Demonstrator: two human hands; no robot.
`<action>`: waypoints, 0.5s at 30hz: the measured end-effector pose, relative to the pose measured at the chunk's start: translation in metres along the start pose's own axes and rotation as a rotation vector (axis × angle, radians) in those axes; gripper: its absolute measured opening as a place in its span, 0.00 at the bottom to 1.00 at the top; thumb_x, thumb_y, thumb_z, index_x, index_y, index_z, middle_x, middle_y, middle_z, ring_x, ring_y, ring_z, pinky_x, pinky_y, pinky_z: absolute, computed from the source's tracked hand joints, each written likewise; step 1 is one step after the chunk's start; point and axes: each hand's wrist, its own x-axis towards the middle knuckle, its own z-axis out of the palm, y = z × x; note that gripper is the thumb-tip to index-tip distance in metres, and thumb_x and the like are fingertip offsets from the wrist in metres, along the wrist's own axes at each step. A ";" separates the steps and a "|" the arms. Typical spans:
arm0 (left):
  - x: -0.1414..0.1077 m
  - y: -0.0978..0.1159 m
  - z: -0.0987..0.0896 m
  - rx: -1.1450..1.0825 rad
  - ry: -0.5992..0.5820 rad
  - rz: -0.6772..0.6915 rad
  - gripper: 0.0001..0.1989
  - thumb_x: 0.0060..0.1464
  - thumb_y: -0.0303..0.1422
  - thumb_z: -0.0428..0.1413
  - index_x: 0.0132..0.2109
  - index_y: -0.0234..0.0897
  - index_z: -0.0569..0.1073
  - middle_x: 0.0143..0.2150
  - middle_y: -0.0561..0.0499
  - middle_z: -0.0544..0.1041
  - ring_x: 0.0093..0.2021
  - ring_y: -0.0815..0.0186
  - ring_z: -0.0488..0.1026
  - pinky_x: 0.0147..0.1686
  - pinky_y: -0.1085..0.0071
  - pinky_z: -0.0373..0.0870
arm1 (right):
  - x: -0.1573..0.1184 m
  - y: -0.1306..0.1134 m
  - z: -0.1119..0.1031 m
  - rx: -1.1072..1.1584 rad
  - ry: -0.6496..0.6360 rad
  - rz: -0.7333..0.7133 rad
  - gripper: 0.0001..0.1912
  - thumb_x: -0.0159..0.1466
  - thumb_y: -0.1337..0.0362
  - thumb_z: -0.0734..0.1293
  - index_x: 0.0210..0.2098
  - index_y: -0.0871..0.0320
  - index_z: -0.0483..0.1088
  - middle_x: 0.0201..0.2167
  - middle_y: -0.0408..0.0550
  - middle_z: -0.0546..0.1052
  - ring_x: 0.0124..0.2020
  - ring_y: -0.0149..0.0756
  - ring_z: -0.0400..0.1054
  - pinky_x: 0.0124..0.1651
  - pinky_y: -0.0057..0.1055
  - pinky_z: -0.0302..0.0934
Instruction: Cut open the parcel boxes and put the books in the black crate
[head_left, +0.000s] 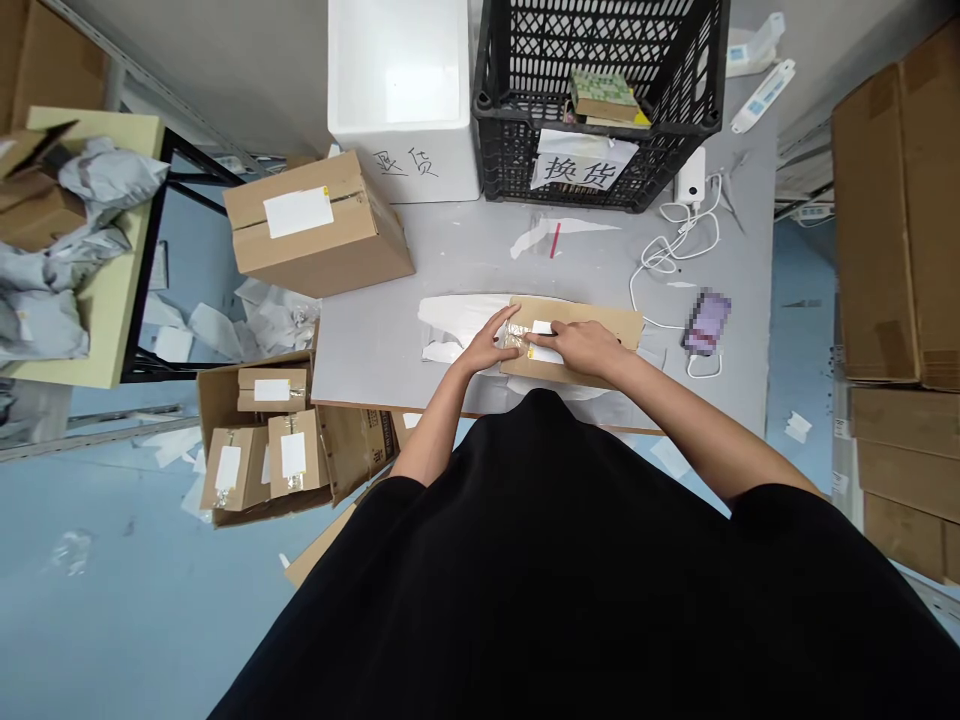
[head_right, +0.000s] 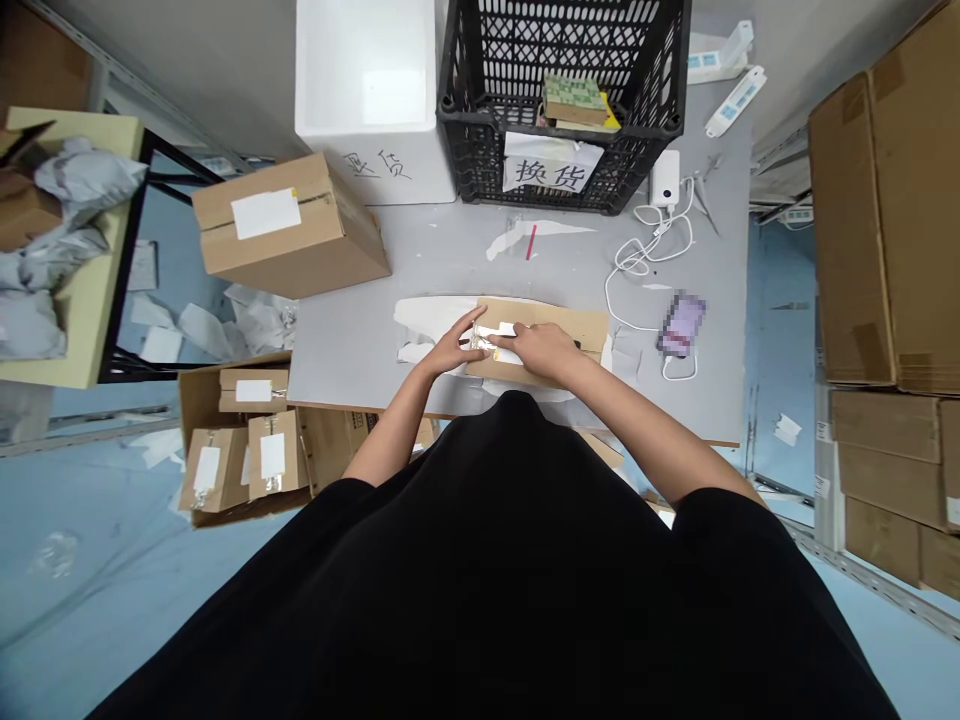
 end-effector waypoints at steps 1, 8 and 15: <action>0.000 -0.001 0.000 -0.008 -0.002 -0.005 0.47 0.48 0.37 0.61 0.73 0.59 0.52 0.77 0.56 0.46 0.74 0.47 0.49 0.66 0.47 0.58 | 0.000 0.000 0.000 0.003 0.000 0.002 0.36 0.70 0.70 0.53 0.74 0.37 0.44 0.52 0.56 0.73 0.41 0.43 0.72 0.36 0.33 0.54; 0.001 -0.008 0.003 -0.058 -0.001 -0.015 0.49 0.48 0.37 0.63 0.73 0.61 0.51 0.77 0.55 0.45 0.73 0.46 0.52 0.65 0.46 0.59 | -0.001 0.000 0.010 0.036 0.016 0.010 0.36 0.70 0.68 0.54 0.74 0.36 0.43 0.54 0.56 0.73 0.41 0.42 0.72 0.38 0.33 0.55; 0.001 -0.006 0.000 -0.065 -0.013 -0.017 0.49 0.48 0.37 0.63 0.73 0.62 0.50 0.78 0.55 0.44 0.73 0.45 0.51 0.66 0.45 0.57 | -0.005 0.007 0.008 0.060 -0.001 0.027 0.36 0.69 0.68 0.56 0.73 0.35 0.47 0.53 0.55 0.73 0.41 0.43 0.72 0.38 0.34 0.56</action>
